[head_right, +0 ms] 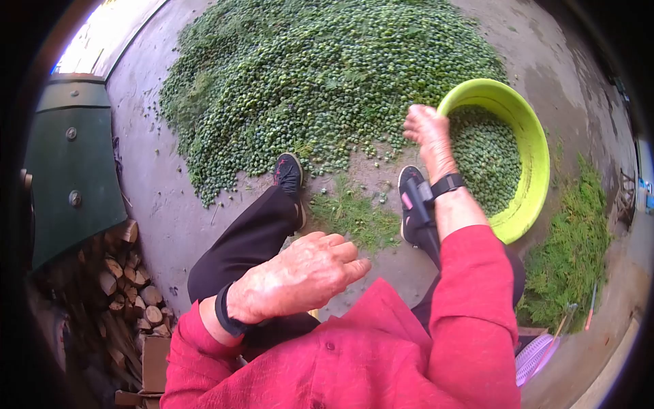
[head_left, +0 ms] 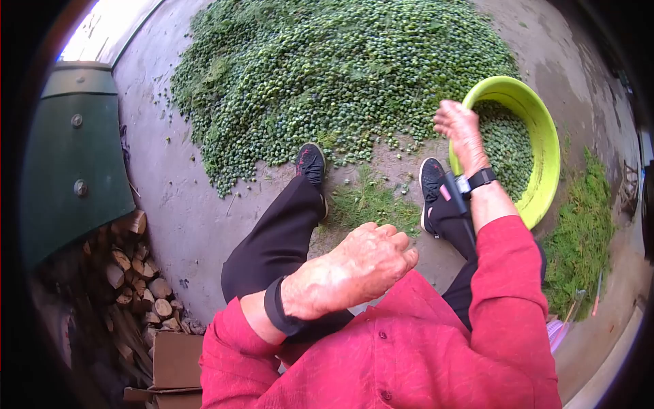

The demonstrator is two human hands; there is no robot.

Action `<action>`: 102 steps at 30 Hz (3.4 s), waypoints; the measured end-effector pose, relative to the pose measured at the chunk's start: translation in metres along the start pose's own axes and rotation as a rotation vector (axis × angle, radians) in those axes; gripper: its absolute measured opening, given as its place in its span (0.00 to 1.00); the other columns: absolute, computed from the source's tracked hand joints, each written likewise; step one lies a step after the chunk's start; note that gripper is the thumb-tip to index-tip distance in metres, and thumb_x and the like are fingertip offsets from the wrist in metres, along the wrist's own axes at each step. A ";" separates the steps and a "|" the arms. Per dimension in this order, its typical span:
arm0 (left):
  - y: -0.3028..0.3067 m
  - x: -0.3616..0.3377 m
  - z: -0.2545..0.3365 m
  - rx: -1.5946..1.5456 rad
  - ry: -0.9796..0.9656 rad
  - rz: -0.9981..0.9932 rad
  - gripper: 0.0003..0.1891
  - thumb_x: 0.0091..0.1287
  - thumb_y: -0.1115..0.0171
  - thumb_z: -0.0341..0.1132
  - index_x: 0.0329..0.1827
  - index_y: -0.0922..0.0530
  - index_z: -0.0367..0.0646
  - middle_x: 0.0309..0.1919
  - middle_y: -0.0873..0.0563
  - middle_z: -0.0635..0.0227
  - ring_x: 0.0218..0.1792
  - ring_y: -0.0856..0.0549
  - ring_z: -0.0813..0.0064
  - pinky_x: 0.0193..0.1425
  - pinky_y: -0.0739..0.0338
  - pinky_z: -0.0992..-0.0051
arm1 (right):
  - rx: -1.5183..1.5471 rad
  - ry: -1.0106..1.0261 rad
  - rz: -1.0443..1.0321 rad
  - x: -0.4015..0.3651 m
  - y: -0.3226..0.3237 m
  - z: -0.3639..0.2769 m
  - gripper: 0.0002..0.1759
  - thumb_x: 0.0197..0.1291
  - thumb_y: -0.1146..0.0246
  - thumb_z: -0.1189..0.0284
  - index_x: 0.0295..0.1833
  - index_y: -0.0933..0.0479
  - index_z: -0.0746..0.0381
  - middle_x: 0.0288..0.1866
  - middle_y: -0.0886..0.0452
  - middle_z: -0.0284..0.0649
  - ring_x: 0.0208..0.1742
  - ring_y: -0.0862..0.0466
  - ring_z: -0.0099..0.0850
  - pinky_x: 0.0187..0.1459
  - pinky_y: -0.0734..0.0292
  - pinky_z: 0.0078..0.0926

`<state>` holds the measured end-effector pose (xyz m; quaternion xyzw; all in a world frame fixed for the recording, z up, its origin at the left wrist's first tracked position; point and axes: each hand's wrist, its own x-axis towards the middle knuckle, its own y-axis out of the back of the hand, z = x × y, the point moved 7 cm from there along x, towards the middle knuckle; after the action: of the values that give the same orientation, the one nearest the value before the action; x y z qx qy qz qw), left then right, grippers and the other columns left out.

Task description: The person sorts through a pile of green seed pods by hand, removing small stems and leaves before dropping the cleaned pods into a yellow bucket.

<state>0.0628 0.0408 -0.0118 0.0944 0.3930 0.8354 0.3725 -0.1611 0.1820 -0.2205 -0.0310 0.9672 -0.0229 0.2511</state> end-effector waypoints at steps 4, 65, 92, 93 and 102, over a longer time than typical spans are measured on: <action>0.030 -0.016 -0.019 0.081 0.209 0.046 0.15 0.51 0.43 0.30 0.43 0.26 0.39 0.31 0.25 0.65 0.36 0.22 0.67 0.40 0.29 0.69 | -0.470 -0.024 -0.027 0.008 -0.049 0.077 0.16 0.54 0.35 0.65 0.47 0.20 0.62 0.34 0.16 0.36 0.30 0.19 0.22 0.29 0.22 0.23; 0.084 -0.042 -0.141 -1.865 0.176 1.571 0.23 0.71 0.50 0.51 0.53 0.29 0.37 0.45 0.21 0.62 0.46 0.21 0.69 0.46 0.24 0.68 | 0.644 0.014 -0.600 -0.157 -0.221 -0.142 0.10 0.61 0.40 0.76 0.48 0.26 0.59 0.40 0.19 0.37 0.35 0.19 0.25 0.22 0.27 0.23; 0.104 0.033 -0.092 -2.221 -0.224 1.339 0.21 0.73 0.55 0.47 0.56 0.26 0.40 0.50 0.19 0.61 0.53 0.21 0.65 0.63 0.29 0.62 | 0.516 0.578 -0.393 -0.186 -0.172 -0.202 0.19 0.70 0.50 0.63 0.50 0.23 0.68 0.50 0.20 0.45 0.51 0.22 0.29 0.56 0.29 0.27; 0.103 0.037 -0.092 -2.231 -0.218 1.331 0.21 0.73 0.55 0.47 0.56 0.26 0.40 0.51 0.20 0.61 0.53 0.21 0.64 0.63 0.29 0.61 | 0.413 0.671 -0.389 -0.186 -0.169 -0.204 0.20 0.71 0.51 0.63 0.52 0.24 0.69 0.51 0.20 0.45 0.52 0.22 0.28 0.56 0.29 0.28; 0.093 0.050 -0.106 -2.286 -0.172 1.315 0.19 0.72 0.52 0.47 0.53 0.25 0.42 0.47 0.18 0.61 0.49 0.20 0.64 0.59 0.26 0.62 | 0.507 0.581 -0.457 -0.176 -0.171 -0.199 0.25 0.72 0.54 0.60 0.61 0.34 0.71 0.57 0.25 0.49 0.60 0.26 0.34 0.64 0.36 0.32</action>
<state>-0.0714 -0.0249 -0.0220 -0.0468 -0.6721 0.7094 -0.2069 -0.0962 0.0299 0.0488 -0.1737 0.9297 -0.3219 -0.0427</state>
